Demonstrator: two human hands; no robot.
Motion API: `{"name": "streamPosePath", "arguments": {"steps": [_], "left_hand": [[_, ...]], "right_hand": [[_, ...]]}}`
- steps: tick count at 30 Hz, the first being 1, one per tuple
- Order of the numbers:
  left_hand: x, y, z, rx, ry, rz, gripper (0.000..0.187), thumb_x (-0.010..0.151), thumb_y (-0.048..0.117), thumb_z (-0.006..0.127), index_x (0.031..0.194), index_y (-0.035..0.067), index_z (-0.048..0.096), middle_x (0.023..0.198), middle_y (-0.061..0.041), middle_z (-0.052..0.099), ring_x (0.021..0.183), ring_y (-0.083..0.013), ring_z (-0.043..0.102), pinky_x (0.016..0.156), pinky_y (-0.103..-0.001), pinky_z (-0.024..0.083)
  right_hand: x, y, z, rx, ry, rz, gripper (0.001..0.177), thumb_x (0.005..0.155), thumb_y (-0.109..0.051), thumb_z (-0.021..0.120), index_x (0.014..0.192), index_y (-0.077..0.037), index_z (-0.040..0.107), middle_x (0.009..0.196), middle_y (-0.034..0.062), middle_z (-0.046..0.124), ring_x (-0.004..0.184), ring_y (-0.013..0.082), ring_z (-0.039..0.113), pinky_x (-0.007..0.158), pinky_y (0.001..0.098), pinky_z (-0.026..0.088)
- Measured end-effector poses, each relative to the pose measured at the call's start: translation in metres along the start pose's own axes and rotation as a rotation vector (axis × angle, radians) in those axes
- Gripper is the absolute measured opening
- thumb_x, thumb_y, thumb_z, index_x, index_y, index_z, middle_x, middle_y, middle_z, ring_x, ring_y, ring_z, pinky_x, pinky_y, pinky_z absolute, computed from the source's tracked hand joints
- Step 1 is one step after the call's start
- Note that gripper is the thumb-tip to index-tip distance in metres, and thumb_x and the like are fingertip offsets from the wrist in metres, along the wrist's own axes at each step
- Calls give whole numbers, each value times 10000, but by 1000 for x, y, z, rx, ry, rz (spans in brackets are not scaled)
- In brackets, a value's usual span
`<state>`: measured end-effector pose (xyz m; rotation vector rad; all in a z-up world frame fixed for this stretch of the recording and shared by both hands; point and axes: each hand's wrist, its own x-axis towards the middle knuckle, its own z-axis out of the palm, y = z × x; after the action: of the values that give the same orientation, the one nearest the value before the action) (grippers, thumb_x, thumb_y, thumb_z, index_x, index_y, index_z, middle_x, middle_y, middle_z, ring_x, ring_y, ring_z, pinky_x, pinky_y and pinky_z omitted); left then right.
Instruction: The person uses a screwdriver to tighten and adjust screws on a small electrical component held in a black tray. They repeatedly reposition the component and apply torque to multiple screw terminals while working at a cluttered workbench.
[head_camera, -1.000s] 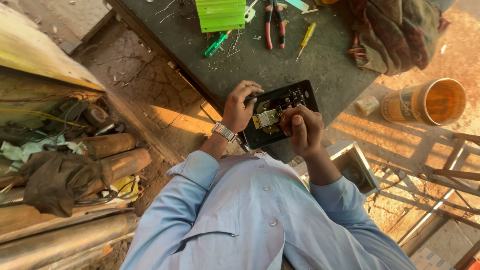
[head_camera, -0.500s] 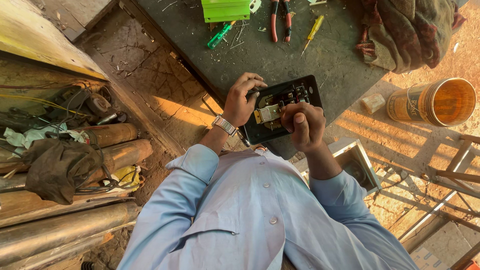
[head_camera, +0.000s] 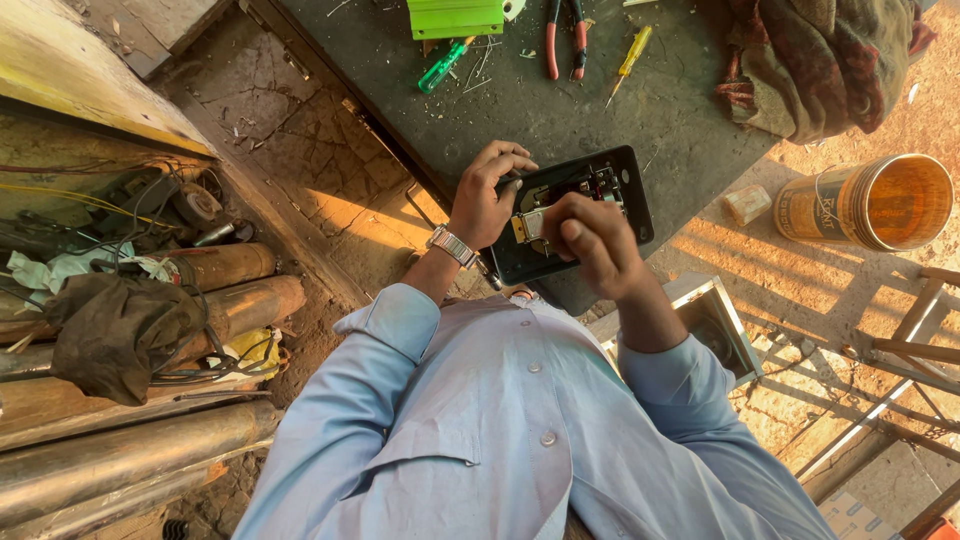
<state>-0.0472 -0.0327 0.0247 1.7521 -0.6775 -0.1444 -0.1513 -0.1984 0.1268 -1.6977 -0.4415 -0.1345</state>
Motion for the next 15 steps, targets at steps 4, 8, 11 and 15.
{"name": "streamPosePath", "arguments": {"steps": [4,8,11,15], "left_hand": [[1,-1,0,22,10,29,263,840,-127,682,1042,39,714,1186,-77,648,1102,-253,686,917,-351,592],[0,-3,1,30,7,29,261,842,-123,692,1043,42,715,1186,-73,649,1101,-250,688,911,-348,593],[-1,-4,1,16,6,25,268,843,-128,682,1048,41,714,1191,-75,646,1103,-251,689,915,-347,596],[0,-3,2,11,8,14,261,850,-123,681,1051,41,714,1189,-73,644,1096,-248,691,903,-344,599]], "right_hand": [[-5,6,-3,18,130,-17,387,1142,-295,398,950,0,559,700,41,562,551,83,501,517,250,395],[-12,7,0,54,171,-22,387,1155,-307,412,936,-13,535,762,66,588,580,82,488,535,250,392],[-10,6,2,19,144,-24,384,1143,-283,421,924,3,554,780,79,599,569,93,507,531,258,410],[-3,1,-3,-76,45,-69,371,1129,-252,447,908,7,593,726,57,575,573,109,538,539,282,429]]}}
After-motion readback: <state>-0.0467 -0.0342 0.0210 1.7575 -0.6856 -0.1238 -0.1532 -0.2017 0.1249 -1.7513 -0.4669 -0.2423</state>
